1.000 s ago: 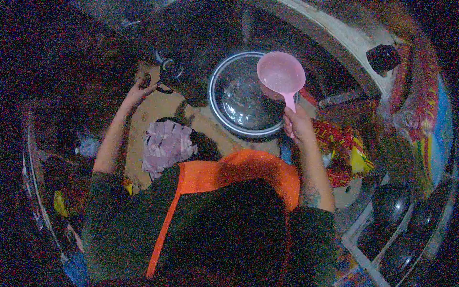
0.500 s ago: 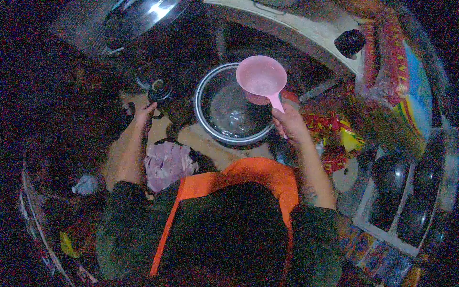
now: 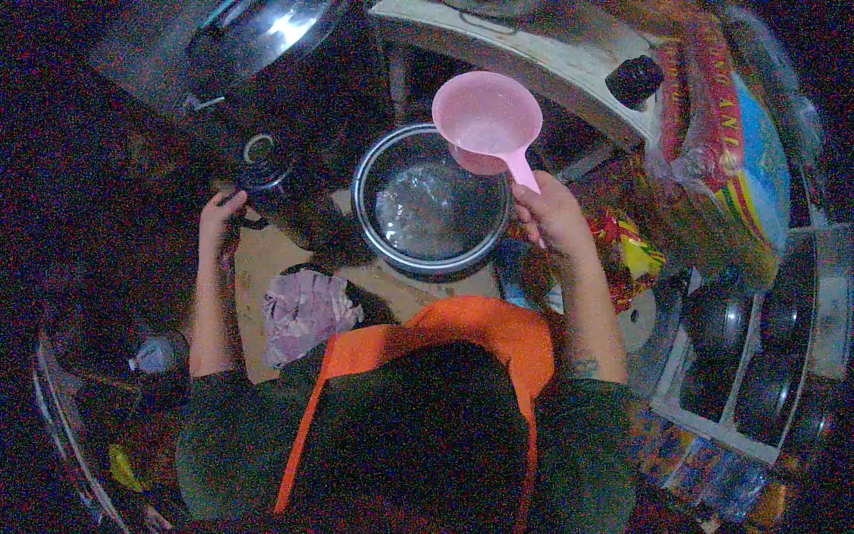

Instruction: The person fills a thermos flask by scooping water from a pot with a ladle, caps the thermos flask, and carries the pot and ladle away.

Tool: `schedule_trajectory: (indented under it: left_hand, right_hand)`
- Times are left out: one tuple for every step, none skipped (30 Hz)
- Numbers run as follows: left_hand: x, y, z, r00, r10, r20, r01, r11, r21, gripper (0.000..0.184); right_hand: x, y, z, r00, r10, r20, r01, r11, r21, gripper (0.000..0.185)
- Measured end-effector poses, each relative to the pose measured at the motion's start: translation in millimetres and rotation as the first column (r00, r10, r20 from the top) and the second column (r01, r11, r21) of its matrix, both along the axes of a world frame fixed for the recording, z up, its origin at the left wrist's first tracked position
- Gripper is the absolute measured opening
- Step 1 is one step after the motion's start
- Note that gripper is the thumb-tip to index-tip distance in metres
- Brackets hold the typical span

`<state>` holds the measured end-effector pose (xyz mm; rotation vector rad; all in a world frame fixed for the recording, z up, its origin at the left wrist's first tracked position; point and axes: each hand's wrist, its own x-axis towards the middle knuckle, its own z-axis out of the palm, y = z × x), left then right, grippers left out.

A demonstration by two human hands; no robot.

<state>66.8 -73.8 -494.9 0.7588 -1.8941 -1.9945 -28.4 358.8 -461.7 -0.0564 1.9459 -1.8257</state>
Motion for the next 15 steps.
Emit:
schedule_trajectory:
  left_hand:
    - [-1,-2,4,1.0,-0.028,-0.014,0.028,0.999,0.03,0.026]
    - [1,17,25,1.0,0.023,0.009,-0.022,0.999,-0.03,0.025]
    - [-2,24,31,1.0,0.025,0.004,-0.025,0.999,-0.031,0.025]
    - [-6,27,35,0.999,-0.022,-0.032,0.022,1.0,0.001,0.025]
    - [-11,28,38,0.995,-0.068,-0.069,0.071,0.997,0.032,0.025]
    - [-16,23,33,0.988,-0.139,-0.072,0.141,0.99,0.028,0.025]
    - [-20,26,33,0.988,-0.137,-0.076,0.14,0.99,0.028,0.025]
    - [-25,37,37,0.984,-0.152,-0.097,0.155,0.987,0.027,0.03]
    - [-29,42,39,0.979,-0.167,-0.118,0.171,0.985,0.026,0.036]
    - [-36,41,32,0.982,-0.161,-0.101,0.165,0.986,0.03,0.05]
    - [-38,45,35,0.981,-0.16,-0.106,0.164,0.986,0.03,0.05]
    - [-40,53,41,0.985,-0.159,-0.064,0.162,0.986,0.043,0.056]
    - [-42,59,45,0.987,-0.16,-0.021,0.161,0.985,0.057,0.063]
    - [-45,63,43,0.988,-0.154,-0.019,0.154,0.987,0.052,0.065]
    - [-47,64,41,0.988,-0.154,-0.021,0.155,0.987,0.051,0.065]
  right_hand:
    - [0,1,5,1.0,0.01,-0.007,-0.01,1.0,-0.021,0.016]
    - [0,1,10,0.999,0.009,-0.039,-0.008,1.0,0.029,0.016]
    - [0,0,17,0.999,0.011,-0.044,-0.01,1.0,0.028,0.016]
    - [-1,-1,25,0.997,0.055,-0.047,-0.053,0.998,0.031,0.017]
    - [-2,-2,31,0.994,0.098,-0.048,-0.096,0.995,0.035,0.018]
    - [-3,-2,34,0.994,0.094,-0.048,-0.094,0.996,0.008,0.018]
    - [-2,-3,39,0.994,0.096,-0.053,-0.096,0.995,0.009,0.018]
    - [0,-5,48,0.992,0.105,-0.069,-0.102,0.994,0.043,0.018]
    - [2,-8,55,0.99,0.114,-0.085,-0.107,0.991,0.078,0.018]
    - [4,-10,62,0.989,0.116,-0.09,-0.109,0.991,0.079,0.018]
    - [5,-13,69,0.987,0.129,-0.097,-0.12,0.988,0.096,0.017]
    - [7,-16,75,0.984,0.143,-0.104,-0.131,0.985,0.111,0.017]
    - [9,-20,81,0.984,0.143,-0.107,-0.131,0.985,0.112,0.017]
    - [12,-24,87,0.987,0.115,-0.112,-0.105,0.99,0.089,0.017]
    - [15,-28,90,0.99,0.086,-0.113,-0.079,0.995,0.066,0.018]
